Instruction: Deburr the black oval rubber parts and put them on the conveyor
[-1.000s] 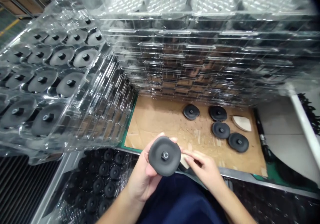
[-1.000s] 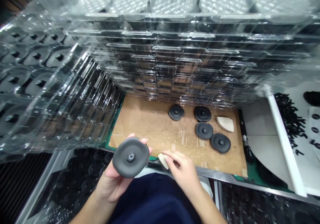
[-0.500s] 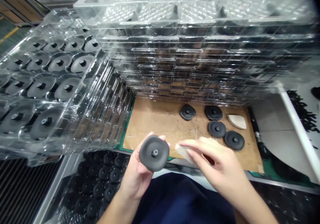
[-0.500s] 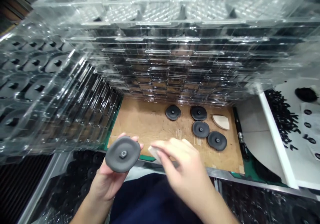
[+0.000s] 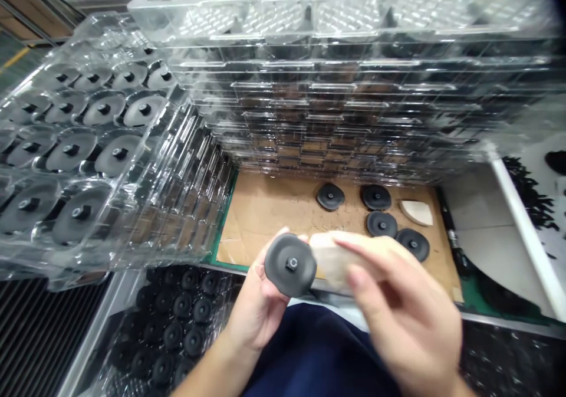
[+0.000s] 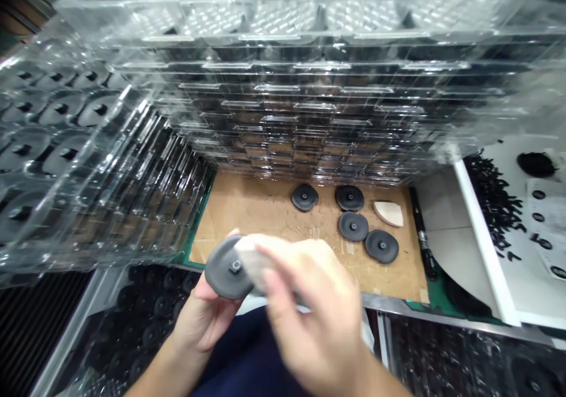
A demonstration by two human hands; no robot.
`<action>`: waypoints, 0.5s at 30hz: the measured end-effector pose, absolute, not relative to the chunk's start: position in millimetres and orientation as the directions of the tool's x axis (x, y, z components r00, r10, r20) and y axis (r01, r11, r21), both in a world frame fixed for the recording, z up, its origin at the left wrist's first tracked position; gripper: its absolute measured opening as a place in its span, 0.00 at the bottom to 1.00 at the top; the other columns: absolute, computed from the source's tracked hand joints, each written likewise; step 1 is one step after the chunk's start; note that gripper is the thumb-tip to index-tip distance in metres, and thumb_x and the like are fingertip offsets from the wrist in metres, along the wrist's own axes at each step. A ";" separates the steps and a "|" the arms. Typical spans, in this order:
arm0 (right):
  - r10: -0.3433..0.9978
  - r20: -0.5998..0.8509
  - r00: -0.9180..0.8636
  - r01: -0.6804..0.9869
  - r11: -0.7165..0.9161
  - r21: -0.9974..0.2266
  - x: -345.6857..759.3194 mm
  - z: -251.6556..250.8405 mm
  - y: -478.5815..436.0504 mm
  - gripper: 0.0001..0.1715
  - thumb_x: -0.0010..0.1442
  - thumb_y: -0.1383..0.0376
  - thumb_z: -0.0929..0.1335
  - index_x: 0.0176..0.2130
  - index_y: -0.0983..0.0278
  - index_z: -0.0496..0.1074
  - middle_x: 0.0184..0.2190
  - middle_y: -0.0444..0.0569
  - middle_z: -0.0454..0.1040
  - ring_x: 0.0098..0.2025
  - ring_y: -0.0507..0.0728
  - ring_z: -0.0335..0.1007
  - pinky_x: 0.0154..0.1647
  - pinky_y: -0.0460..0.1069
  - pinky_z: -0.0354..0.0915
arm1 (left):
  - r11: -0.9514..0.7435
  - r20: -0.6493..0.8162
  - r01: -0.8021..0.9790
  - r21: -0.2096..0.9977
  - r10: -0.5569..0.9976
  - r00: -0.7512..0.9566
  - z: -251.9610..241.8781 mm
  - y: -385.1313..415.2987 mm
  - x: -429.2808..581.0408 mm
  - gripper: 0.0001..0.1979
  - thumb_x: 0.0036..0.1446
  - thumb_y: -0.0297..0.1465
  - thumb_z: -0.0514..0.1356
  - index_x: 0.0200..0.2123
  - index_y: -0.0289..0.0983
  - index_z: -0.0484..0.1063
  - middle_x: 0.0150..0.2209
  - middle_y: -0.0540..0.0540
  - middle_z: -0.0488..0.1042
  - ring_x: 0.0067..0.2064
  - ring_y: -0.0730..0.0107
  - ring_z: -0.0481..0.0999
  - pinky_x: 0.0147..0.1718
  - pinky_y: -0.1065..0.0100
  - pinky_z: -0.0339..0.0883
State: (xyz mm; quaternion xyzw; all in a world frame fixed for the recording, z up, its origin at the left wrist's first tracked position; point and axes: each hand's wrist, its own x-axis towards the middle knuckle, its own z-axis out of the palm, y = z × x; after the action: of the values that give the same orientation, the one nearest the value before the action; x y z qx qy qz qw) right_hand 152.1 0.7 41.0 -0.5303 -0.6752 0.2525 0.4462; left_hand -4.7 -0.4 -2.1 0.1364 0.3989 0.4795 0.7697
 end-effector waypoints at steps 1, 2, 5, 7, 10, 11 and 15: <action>0.909 0.406 -0.101 0.487 0.400 -0.776 145.5 48.4 3.1 0.16 0.62 0.70 0.63 0.49 0.64 0.71 0.39 0.49 0.78 0.37 0.54 0.73 0.40 0.50 0.68 | 0.503 -0.471 -0.630 0.591 0.850 0.237 -1.7 -0.8 -4.9 0.32 0.37 0.37 0.72 0.49 0.44 0.72 0.48 0.46 0.77 0.50 0.59 0.75 0.53 0.63 0.65; 0.881 0.436 -0.181 0.468 0.467 -0.750 139.5 53.0 4.8 0.16 0.63 0.71 0.62 0.49 0.67 0.71 0.36 0.50 0.78 0.35 0.54 0.72 0.39 0.50 0.67 | 0.502 -0.455 -0.634 0.588 0.854 0.253 -1.6 -0.9 -5.8 0.30 0.39 0.39 0.72 0.48 0.44 0.73 0.47 0.46 0.78 0.50 0.60 0.75 0.53 0.63 0.65; 0.855 0.345 -0.386 0.400 0.493 -0.773 128.7 54.4 9.0 0.14 0.63 0.72 0.61 0.44 0.69 0.72 0.30 0.48 0.76 0.31 0.53 0.70 0.33 0.49 0.64 | 0.477 -0.445 -0.651 0.591 0.865 0.231 -1.7 0.2 -8.8 0.26 0.39 0.37 0.72 0.46 0.45 0.75 0.46 0.49 0.79 0.46 0.64 0.77 0.49 0.66 0.68; 0.863 0.281 -0.419 0.430 0.461 -0.776 125.9 51.6 13.2 0.12 0.63 0.72 0.62 0.42 0.67 0.73 0.30 0.46 0.76 0.29 0.52 0.68 0.31 0.48 0.62 | 0.478 -0.480 -0.646 0.596 0.856 0.191 -0.2 1.0 -7.7 0.29 0.35 0.34 0.74 0.45 0.46 0.75 0.44 0.50 0.79 0.44 0.66 0.78 0.46 0.70 0.69; 0.871 0.391 -0.296 0.501 0.490 -0.713 124.4 50.2 17.9 0.14 0.63 0.72 0.60 0.44 0.70 0.72 0.30 0.50 0.76 0.31 0.54 0.67 0.33 0.50 0.60 | 0.526 -0.489 -0.639 0.562 0.834 0.257 5.3 1.2 -2.9 0.30 0.35 0.38 0.73 0.45 0.42 0.76 0.40 0.48 0.80 0.44 0.63 0.77 0.48 0.68 0.68; 0.858 0.421 -0.294 0.481 0.513 -0.711 125.5 50.8 17.6 0.15 0.63 0.72 0.60 0.45 0.72 0.71 0.31 0.51 0.76 0.31 0.54 0.67 0.34 0.50 0.60 | 0.535 -0.479 -0.641 0.551 0.831 0.282 6.9 1.2 -2.3 0.29 0.36 0.40 0.73 0.45 0.42 0.76 0.40 0.48 0.80 0.45 0.62 0.77 0.50 0.67 0.67; 0.839 0.305 -0.451 0.401 0.495 -0.771 142.4 55.3 6.1 0.12 0.62 0.73 0.62 0.44 0.66 0.71 0.31 0.45 0.76 0.30 0.51 0.67 0.34 0.47 0.59 | 0.528 -0.443 -0.654 0.541 0.841 0.312 5.9 1.3 -7.3 0.31 0.33 0.39 0.74 0.45 0.44 0.76 0.44 0.48 0.80 0.46 0.63 0.77 0.50 0.67 0.67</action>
State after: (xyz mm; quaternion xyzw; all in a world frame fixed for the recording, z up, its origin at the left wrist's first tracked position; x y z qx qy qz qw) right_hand 142.4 6.1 55.3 -0.3915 -0.7915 0.3147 0.3482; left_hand -7.3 1.3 5.9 0.1315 0.3539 0.4676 0.7992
